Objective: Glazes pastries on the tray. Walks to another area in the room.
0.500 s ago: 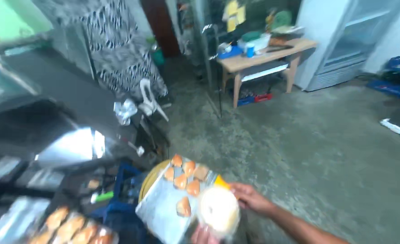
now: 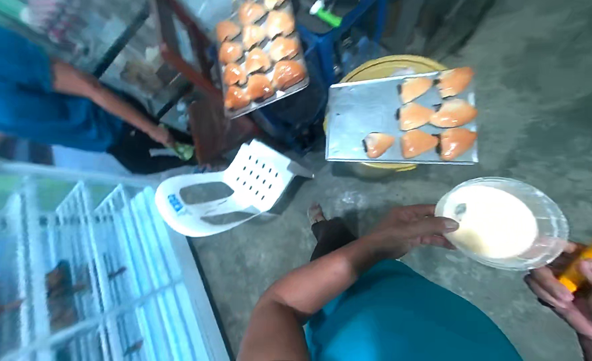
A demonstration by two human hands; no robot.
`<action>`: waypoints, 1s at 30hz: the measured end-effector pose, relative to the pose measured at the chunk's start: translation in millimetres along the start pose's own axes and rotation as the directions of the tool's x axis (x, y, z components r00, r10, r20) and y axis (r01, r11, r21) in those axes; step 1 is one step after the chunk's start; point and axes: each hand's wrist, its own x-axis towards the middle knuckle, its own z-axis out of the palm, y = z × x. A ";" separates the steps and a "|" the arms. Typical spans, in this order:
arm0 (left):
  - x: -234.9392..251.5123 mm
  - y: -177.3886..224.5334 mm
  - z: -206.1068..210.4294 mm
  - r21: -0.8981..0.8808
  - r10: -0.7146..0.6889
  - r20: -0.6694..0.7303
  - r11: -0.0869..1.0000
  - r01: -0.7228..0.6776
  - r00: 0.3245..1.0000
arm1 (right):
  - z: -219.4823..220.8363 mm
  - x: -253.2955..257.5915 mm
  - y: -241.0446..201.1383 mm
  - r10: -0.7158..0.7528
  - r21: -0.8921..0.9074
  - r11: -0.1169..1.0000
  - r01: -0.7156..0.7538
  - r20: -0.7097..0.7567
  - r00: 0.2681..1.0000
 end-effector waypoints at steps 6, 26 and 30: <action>-22.8 2.2 -14.9 -0.079 0.072 -0.074 0.994 -0.078 0.995 | 22.5 31.5 -0.2 0.016 -0.089 0.996 -0.003 0.143 0.990; -123.1 -86.6 -202.5 0.322 -0.332 -0.749 0.574 0.753 0.574 | -8.8 -12.4 22.5 0.028 0.107 0.994 0.010 -0.344 0.939; -36.3 -11.7 -214.5 0.388 0.041 -0.742 0.840 0.380 0.669 | -16.3 -16.4 16.1 0.007 0.082 0.996 0.031 -0.428 0.904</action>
